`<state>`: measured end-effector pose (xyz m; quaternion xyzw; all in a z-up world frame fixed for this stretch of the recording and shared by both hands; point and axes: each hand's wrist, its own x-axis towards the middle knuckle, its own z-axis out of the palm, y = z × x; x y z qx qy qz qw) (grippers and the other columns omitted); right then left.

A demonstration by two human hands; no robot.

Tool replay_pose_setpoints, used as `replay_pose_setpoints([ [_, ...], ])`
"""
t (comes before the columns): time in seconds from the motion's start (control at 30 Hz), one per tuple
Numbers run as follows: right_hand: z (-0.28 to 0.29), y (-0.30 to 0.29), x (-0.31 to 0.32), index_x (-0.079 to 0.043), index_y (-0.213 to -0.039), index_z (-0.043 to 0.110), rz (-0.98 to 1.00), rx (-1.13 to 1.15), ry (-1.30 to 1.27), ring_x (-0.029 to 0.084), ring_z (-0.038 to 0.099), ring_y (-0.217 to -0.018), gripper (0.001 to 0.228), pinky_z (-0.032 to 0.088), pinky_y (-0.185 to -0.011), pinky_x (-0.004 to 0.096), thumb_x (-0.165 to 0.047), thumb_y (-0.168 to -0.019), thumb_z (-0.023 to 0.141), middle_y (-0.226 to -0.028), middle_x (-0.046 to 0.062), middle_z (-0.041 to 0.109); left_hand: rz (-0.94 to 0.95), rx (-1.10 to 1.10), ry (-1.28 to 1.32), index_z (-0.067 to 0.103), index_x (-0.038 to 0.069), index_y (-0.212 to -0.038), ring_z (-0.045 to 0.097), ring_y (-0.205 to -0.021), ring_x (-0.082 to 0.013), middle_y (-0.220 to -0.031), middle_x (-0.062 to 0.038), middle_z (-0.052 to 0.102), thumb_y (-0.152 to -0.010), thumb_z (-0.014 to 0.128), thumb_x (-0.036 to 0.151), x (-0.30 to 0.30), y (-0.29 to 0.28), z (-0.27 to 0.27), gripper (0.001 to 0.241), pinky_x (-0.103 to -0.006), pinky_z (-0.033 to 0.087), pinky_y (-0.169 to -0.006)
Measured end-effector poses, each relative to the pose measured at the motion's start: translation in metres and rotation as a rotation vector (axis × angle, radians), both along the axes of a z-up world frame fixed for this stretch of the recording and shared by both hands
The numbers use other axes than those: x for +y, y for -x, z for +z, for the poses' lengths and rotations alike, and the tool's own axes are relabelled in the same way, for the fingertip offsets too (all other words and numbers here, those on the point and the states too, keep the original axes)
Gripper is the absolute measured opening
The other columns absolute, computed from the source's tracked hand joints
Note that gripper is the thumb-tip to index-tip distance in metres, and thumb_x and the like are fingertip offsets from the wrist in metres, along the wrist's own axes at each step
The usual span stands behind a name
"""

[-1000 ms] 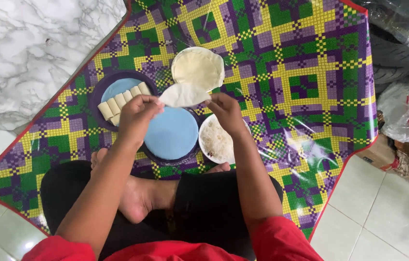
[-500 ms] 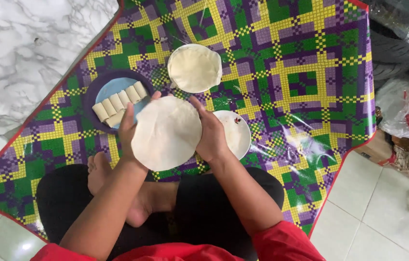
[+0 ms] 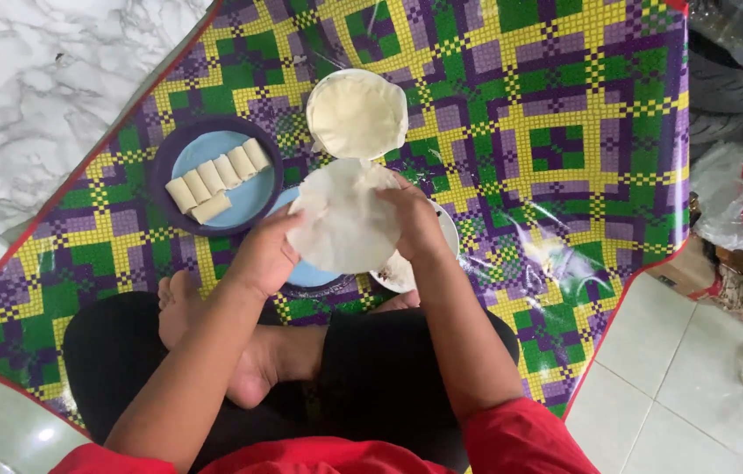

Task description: Preparing food parcels by placing filling on thin wrappers and folding them into rectangular shapes.

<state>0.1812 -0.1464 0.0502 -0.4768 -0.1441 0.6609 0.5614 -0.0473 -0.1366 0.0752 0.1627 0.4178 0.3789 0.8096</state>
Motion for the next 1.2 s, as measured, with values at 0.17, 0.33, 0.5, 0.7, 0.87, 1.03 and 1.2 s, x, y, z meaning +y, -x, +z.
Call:
replay_pose_setpoints([
  [0.17, 0.017, 0.001, -0.002, -0.004, -0.128, 0.068, -0.012, 0.044, -0.09, 0.033, 0.079, -0.078, 0.042, 0.067, -0.069, 0.047, -0.005, -0.086, 0.063, -0.095, 0.021, 0.077, -0.039, 0.081, -0.12, 0.063, 0.012, -0.143, 0.07, -0.119, -0.0338, -0.128, -0.019, 0.072, -0.101, 0.063, 0.024, 0.005, 0.003, -0.01, 0.043, -0.0553, 0.055, -0.106],
  [0.33, 0.002, -0.007, -0.001, -0.004, -0.127, 0.069, 0.029, -0.079, -0.117, 0.03, 0.079, -0.077, 0.042, 0.067, -0.069, 0.045, -0.006, -0.086, 0.068, -0.095, 0.018, 0.078, 0.003, 0.121, -0.244, 0.064, 0.014, -0.141, 0.07, -0.12, -0.0305, -0.129, -0.015, 0.072, -0.105, 0.063, 0.03, 0.029, 0.028, -0.099, 0.04, -0.0529, 0.054, -0.108],
  [0.5, -0.013, -0.015, 0.006, -0.001, -0.122, 0.069, 0.02, -0.235, -0.234, 0.027, 0.078, -0.074, 0.034, 0.066, -0.064, 0.042, -0.006, -0.089, 0.072, -0.091, 0.018, 0.077, 0.01, 0.132, -0.26, 0.062, 0.013, -0.143, 0.066, -0.126, -0.032, -0.135, -0.016, 0.069, -0.107, 0.059, 0.031, 0.028, 0.031, -0.099, 0.04, -0.0566, 0.05, -0.112],
  [0.7, 0.019, -0.008, -0.001, -0.001, -0.112, 0.074, -0.039, -0.28, -0.241, 0.022, 0.077, -0.068, 0.025, 0.065, -0.062, 0.035, -0.004, -0.087, 0.075, -0.082, 0.015, 0.076, 0.015, 0.089, -0.208, 0.066, 0.008, -0.134, 0.071, -0.117, -0.0327, -0.126, -0.016, 0.072, -0.104, 0.064, 0.025, 0.012, 0.016, -0.042, 0.035, -0.0542, 0.058, -0.102],
  [0.87, 0.028, -0.004, -0.004, -0.001, -0.109, 0.074, -0.057, -0.28, -0.244, 0.022, 0.077, -0.066, 0.023, 0.066, -0.06, 0.035, -0.003, -0.086, 0.076, -0.079, 0.015, 0.075, -0.002, 0.103, -0.165, 0.068, 0.005, -0.125, 0.076, -0.105, -0.0315, -0.117, -0.018, 0.075, -0.097, 0.071, 0.019, 0.0, -0.001, 0.0, 0.031, -0.0538, 0.062, -0.093],
  [1.03, 0.032, -0.002, -0.005, 0.002, -0.109, 0.074, -0.045, -0.287, -0.249, 0.022, 0.076, -0.064, 0.025, 0.065, -0.059, 0.033, -0.001, -0.084, 0.079, -0.079, 0.016, 0.074, -0.032, 0.08, -0.058, 0.071, 0.005, -0.113, 0.078, -0.096, -0.0318, -0.109, -0.017, 0.078, -0.094, 0.076, 0.02, -0.004, -0.006, 0.025, 0.025, -0.0514, 0.065, -0.084],
  [1.2, 0.034, -0.001, -0.005, 0.001, -0.109, 0.075, 0.022, -0.316, -0.271, 0.023, 0.076, -0.063, 0.024, 0.065, -0.055, 0.034, 0.0, -0.086, 0.078, -0.079, 0.019, 0.075, -0.07, 0.095, -0.06, 0.071, 0.005, -0.114, 0.078, -0.098, -0.0334, -0.11, -0.018, 0.078, -0.095, 0.075, 0.022, -0.002, -0.004, 0.015, 0.026, -0.0535, 0.064, -0.087],
])
